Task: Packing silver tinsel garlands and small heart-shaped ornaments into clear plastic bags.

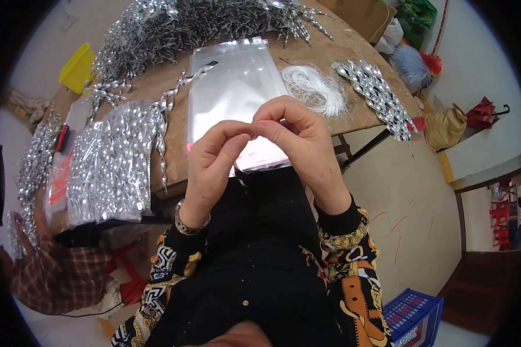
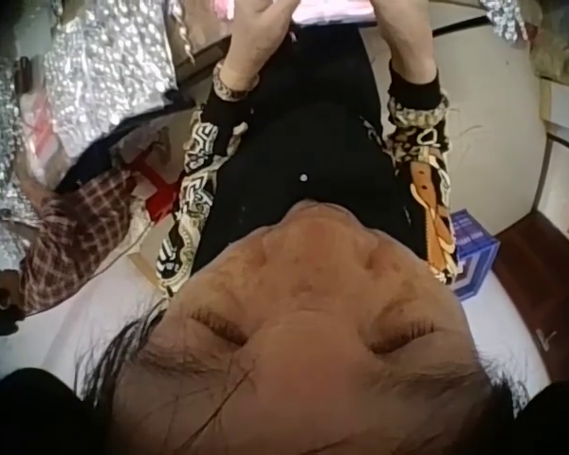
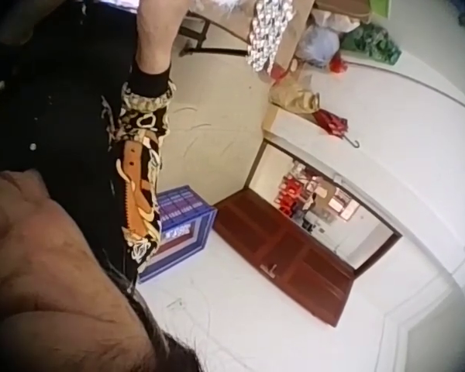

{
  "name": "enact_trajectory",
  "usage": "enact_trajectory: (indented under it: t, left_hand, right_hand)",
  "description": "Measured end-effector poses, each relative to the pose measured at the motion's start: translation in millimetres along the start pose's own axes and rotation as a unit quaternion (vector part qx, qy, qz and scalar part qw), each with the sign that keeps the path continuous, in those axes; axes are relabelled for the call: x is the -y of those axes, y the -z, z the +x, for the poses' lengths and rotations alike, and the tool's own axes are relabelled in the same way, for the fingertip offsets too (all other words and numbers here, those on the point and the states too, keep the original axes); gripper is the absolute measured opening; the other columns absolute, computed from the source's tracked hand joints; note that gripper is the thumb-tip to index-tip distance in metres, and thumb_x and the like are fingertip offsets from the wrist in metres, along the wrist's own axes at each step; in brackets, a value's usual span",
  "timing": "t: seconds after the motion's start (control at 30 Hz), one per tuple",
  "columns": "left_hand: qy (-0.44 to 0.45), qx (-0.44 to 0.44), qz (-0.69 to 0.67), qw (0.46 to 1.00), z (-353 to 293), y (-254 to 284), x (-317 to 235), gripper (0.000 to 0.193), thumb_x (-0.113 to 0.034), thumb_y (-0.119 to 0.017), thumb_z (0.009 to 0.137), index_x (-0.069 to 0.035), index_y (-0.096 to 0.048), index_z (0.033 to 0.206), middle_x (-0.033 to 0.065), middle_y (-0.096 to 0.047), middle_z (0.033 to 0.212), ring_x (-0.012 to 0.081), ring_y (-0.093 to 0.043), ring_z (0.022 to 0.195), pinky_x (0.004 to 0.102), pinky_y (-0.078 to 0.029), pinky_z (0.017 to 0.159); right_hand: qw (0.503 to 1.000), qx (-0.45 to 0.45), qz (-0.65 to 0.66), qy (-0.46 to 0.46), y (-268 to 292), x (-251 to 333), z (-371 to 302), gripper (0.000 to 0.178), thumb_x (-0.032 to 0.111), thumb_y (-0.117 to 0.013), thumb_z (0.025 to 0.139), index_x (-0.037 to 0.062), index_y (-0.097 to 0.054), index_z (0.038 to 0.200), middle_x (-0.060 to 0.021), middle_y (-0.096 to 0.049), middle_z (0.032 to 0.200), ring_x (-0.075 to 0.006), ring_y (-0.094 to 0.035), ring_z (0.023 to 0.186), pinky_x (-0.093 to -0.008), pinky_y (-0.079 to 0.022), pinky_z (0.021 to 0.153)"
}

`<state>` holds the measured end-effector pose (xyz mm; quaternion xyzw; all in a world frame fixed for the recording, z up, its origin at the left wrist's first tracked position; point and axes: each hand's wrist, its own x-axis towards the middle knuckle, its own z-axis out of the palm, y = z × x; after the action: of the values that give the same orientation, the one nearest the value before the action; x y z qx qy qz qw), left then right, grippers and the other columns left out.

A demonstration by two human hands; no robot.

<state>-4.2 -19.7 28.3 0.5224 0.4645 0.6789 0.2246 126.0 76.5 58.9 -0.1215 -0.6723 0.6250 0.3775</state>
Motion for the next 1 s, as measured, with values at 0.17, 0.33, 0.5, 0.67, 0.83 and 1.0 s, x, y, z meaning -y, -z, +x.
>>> enact_trajectory:
  t: [0.17, 0.33, 0.5, 0.67, 0.83, 1.0]
  left_hand:
    - [0.065, 0.035, -0.142, 0.987, 7, 2, -6, 0.017, -0.007, -0.052, 0.094, 0.005, -0.060, 0.103, 0.0072, -0.065, 0.091, 0.0116, -0.060, 0.084, 0.0244, -0.047, 0.075]
    - [0.120, 0.062, -0.181, 0.974, 8, 4, -4, 0.016, -0.006, -0.051, 0.094, 0.003, -0.063, 0.101, 0.0046, -0.062, 0.081, 0.0109, -0.059, 0.075, 0.0306, -0.051, 0.085]
    - [0.146, 0.045, -0.208, 0.966, 6, 5, 0, 0.014, -0.005, -0.053, 0.093, 0.002, -0.063, 0.098, 0.0035, -0.061, 0.080, 0.0089, -0.055, 0.069, 0.0305, -0.053, 0.082]
    - [0.153, 0.023, -0.189, 0.970, 7, 5, -5, 0.011, -0.004, -0.054, 0.091, 0.002, -0.063, 0.093, 0.0033, -0.062, 0.083, 0.0080, -0.054, 0.067, 0.0286, -0.053, 0.078]
    - [0.151, 0.014, -0.184, 0.971, 6, 4, -4, 0.011, -0.004, -0.055, 0.091, 0.003, -0.063, 0.092, 0.0035, -0.062, 0.082, 0.0075, -0.054, 0.066, 0.0275, -0.053, 0.076]
    - [0.138, 0.015, -0.135, 0.981, 4, 5, -5, 0.012, -0.005, -0.056, 0.091, 0.003, -0.064, 0.093, 0.0037, -0.063, 0.083, 0.0070, -0.054, 0.067, 0.0256, -0.051, 0.074]
  right_hand:
    - [0.999, -0.001, 0.009, -0.035, -2, 11, 3, 0.003, 0.002, -0.061, 0.084, 0.0000, -0.062, 0.084, -0.0063, -0.057, 0.101, -0.0131, -0.054, 0.093, -0.0263, -0.042, 0.085]
    - [1.000, 0.018, -0.015, -0.012, 0, 8, 4, 0.004, 0.003, -0.060, 0.085, 0.0004, -0.063, 0.085, -0.0069, -0.058, 0.102, -0.0126, -0.054, 0.093, -0.0267, -0.042, 0.085]
    - [0.998, 0.048, 0.023, -0.029, 3, -1, 6, 0.006, 0.006, -0.059, 0.087, 0.0004, -0.062, 0.088, -0.0060, -0.059, 0.097, -0.0126, -0.054, 0.091, -0.0267, -0.043, 0.083]
    - [0.998, 0.024, 0.044, -0.028, 2, -3, 5, 0.015, 0.013, -0.054, 0.094, -0.0003, -0.061, 0.097, -0.0052, -0.061, 0.095, -0.0104, -0.054, 0.088, -0.0244, -0.043, 0.079]
    - [0.999, 0.011, 0.014, -0.031, 11, -4, 4, 0.023, 0.019, -0.048, 0.098, 0.0000, -0.060, 0.102, -0.0041, -0.062, 0.092, -0.0071, -0.054, 0.080, -0.0212, -0.042, 0.073]
    - [0.997, 0.016, -0.065, -0.035, 13, -1, 2, 0.023, 0.019, -0.047, 0.098, 0.0000, -0.060, 0.101, -0.0031, -0.062, 0.088, -0.0072, -0.054, 0.078, -0.0209, -0.043, 0.072]
